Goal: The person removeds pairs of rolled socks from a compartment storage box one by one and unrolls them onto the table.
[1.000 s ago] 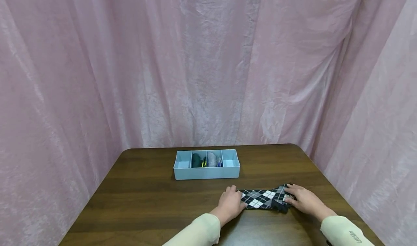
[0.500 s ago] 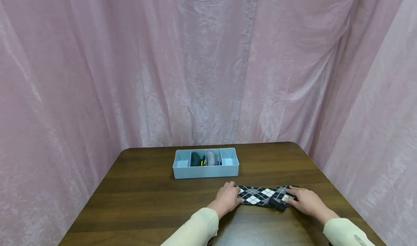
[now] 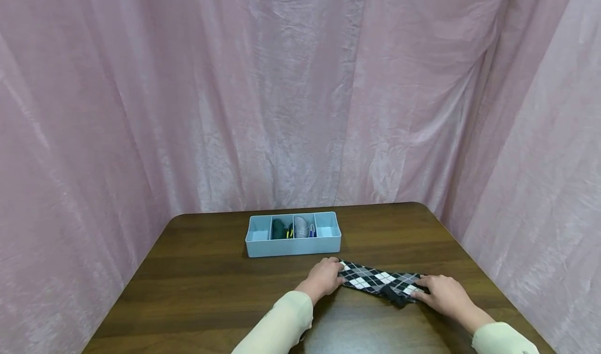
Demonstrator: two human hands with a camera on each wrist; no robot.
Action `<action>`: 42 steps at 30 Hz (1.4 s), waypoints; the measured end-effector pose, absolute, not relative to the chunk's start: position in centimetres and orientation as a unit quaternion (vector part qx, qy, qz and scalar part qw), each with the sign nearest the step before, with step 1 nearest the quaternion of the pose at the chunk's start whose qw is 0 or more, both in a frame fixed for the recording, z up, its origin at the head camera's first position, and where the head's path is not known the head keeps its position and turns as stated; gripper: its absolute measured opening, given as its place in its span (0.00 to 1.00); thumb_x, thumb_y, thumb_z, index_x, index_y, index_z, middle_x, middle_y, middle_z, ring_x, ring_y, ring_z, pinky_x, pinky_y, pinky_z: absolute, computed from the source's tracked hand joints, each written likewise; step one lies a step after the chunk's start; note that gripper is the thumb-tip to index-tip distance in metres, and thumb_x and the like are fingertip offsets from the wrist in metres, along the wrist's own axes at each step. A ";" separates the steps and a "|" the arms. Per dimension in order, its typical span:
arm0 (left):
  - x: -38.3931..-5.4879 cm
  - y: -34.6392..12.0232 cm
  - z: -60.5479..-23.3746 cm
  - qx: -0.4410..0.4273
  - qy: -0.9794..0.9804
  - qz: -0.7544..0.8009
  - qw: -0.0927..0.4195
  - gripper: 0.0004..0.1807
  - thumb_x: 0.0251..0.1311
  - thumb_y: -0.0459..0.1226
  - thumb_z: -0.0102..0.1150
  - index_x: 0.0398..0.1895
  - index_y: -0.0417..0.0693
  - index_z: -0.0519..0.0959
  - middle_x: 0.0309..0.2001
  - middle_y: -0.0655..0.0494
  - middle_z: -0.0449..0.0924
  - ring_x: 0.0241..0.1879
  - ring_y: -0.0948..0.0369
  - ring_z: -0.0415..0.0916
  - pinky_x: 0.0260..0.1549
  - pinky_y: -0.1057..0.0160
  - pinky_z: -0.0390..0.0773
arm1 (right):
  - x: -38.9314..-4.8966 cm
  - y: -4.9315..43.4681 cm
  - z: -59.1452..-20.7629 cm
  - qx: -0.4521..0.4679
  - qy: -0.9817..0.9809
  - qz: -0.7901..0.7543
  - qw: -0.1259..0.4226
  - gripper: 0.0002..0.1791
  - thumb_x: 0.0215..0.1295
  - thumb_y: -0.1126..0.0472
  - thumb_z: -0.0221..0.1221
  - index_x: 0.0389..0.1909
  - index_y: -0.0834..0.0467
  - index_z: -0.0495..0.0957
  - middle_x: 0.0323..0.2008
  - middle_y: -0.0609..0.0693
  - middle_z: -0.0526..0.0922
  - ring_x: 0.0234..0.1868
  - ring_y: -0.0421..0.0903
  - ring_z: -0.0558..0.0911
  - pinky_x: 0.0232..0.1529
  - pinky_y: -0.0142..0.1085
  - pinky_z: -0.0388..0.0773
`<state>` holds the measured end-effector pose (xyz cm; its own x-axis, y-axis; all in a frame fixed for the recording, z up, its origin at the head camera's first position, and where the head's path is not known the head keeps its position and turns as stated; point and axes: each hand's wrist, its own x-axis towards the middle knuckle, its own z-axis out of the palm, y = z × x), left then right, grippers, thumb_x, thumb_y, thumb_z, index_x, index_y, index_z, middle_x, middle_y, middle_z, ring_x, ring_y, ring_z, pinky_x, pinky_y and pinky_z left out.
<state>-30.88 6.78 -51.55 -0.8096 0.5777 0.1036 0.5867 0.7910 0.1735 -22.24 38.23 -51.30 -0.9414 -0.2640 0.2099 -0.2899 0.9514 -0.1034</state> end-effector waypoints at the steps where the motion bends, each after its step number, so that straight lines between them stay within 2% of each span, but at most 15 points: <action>1: -30.9 6.9 -51.6 -0.307 -0.947 -0.096 0.029 0.18 0.63 0.43 0.65 0.54 0.48 0.83 0.58 0.49 0.77 0.57 0.53 0.74 0.53 0.57 0.76 | -22.0 38.1 -51.3 0.139 -0.983 0.064 0.101 0.21 0.58 0.45 0.67 0.43 0.58 0.88 0.40 0.57 0.87 0.38 0.58 0.86 0.37 0.54 0.80; 6: -31.1 7.3 -52.5 -0.292 -0.950 -0.059 0.089 0.15 0.62 0.46 0.65 0.48 0.52 0.85 0.52 0.51 0.80 0.52 0.54 0.76 0.47 0.56 0.76 | -21.2 37.8 -51.4 0.139 -0.982 0.054 0.117 0.18 0.57 0.46 0.69 0.37 0.57 0.88 0.30 0.51 0.87 0.29 0.53 0.85 0.29 0.50 0.79; 9: -31.1 7.7 -52.9 -0.278 -0.952 -0.045 0.119 0.13 0.61 0.47 0.65 0.44 0.53 0.85 0.45 0.52 0.80 0.47 0.54 0.76 0.44 0.55 0.75 | -21.1 37.5 -51.0 0.137 -0.983 0.056 0.112 0.16 0.56 0.46 0.69 0.33 0.56 0.87 0.28 0.49 0.87 0.28 0.52 0.84 0.28 0.49 0.79; 12: -30.7 8.2 -52.9 -0.267 -0.953 -0.045 0.139 0.11 0.60 0.47 0.66 0.40 0.52 0.85 0.41 0.52 0.78 0.45 0.54 0.75 0.42 0.56 0.74 | -21.4 37.2 -50.4 0.138 -0.982 0.057 0.114 0.15 0.58 0.48 0.69 0.34 0.55 0.87 0.33 0.51 0.87 0.33 0.53 0.85 0.31 0.50 0.79; 15: -30.1 8.9 -52.9 -0.256 -0.953 -0.054 0.151 0.13 0.60 0.50 0.65 0.37 0.51 0.85 0.38 0.52 0.76 0.42 0.54 0.73 0.39 0.57 0.74 | -22.0 36.8 -49.9 0.157 -0.978 0.069 0.121 0.16 0.61 0.51 0.67 0.42 0.58 0.86 0.44 0.57 0.86 0.44 0.57 0.85 0.40 0.53 0.80; 18: -29.4 9.9 -53.0 -0.238 -0.959 -0.052 0.144 0.20 0.60 0.56 0.63 0.38 0.51 0.85 0.38 0.52 0.75 0.42 0.54 0.72 0.38 0.57 0.74 | -22.5 36.6 -49.8 0.201 -0.970 0.094 0.098 0.20 0.66 0.52 0.64 0.51 0.61 0.83 0.55 0.63 0.81 0.52 0.61 0.82 0.48 0.56 0.78; 21: -28.6 10.6 -53.0 -0.219 -0.967 -0.033 0.122 0.24 0.59 0.62 0.60 0.40 0.52 0.85 0.41 0.51 0.76 0.44 0.54 0.72 0.39 0.55 0.72 | -22.6 36.6 -50.3 0.250 -0.960 0.111 0.060 0.22 0.67 0.50 0.62 0.55 0.61 0.82 0.57 0.64 0.79 0.53 0.62 0.81 0.49 0.56 0.77; 24: -28.2 11.0 -53.1 -0.212 -0.971 -0.015 0.105 0.25 0.58 0.63 0.60 0.44 0.54 0.85 0.45 0.51 0.77 0.47 0.54 0.72 0.41 0.54 0.71 | -22.3 36.8 -50.9 0.269 -0.955 0.111 0.055 0.23 0.68 0.48 0.61 0.54 0.61 0.82 0.56 0.63 0.80 0.51 0.61 0.82 0.47 0.54 0.78; 34: -28.8 12.2 -52.6 -0.258 -0.963 -0.019 0.073 0.23 0.61 0.60 0.60 0.52 0.60 0.84 0.52 0.56 0.76 0.53 0.56 0.71 0.46 0.51 0.72 | -20.1 36.9 -51.3 0.198 -0.974 0.088 0.064 0.23 0.65 0.46 0.63 0.52 0.58 0.84 0.52 0.60 0.83 0.47 0.58 0.85 0.43 0.53 0.80; 38: -29.3 12.6 -52.6 -0.272 -0.960 -0.030 0.063 0.21 0.62 0.56 0.61 0.54 0.58 0.83 0.52 0.55 0.78 0.55 0.55 0.73 0.53 0.48 0.72 | -19.5 36.2 -51.3 0.167 -0.980 0.088 0.059 0.22 0.63 0.46 0.65 0.49 0.58 0.85 0.49 0.59 0.85 0.45 0.58 0.85 0.42 0.52 0.80; 42: -29.8 12.8 -52.4 -0.279 -0.958 -0.037 0.050 0.20 0.62 0.53 0.62 0.55 0.58 0.83 0.56 0.56 0.79 0.60 0.56 0.73 0.60 0.42 0.67 | -19.1 35.3 -51.4 0.136 -0.985 0.091 0.056 0.22 0.61 0.45 0.66 0.47 0.58 0.86 0.47 0.58 0.86 0.43 0.57 0.86 0.40 0.51 0.81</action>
<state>-29.78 12.83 -52.37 -0.8397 0.5307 0.1155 0.5379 0.8419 0.0426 -19.09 35.31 -51.38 -0.9566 -0.2584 0.1346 -0.2788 0.9462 -0.1646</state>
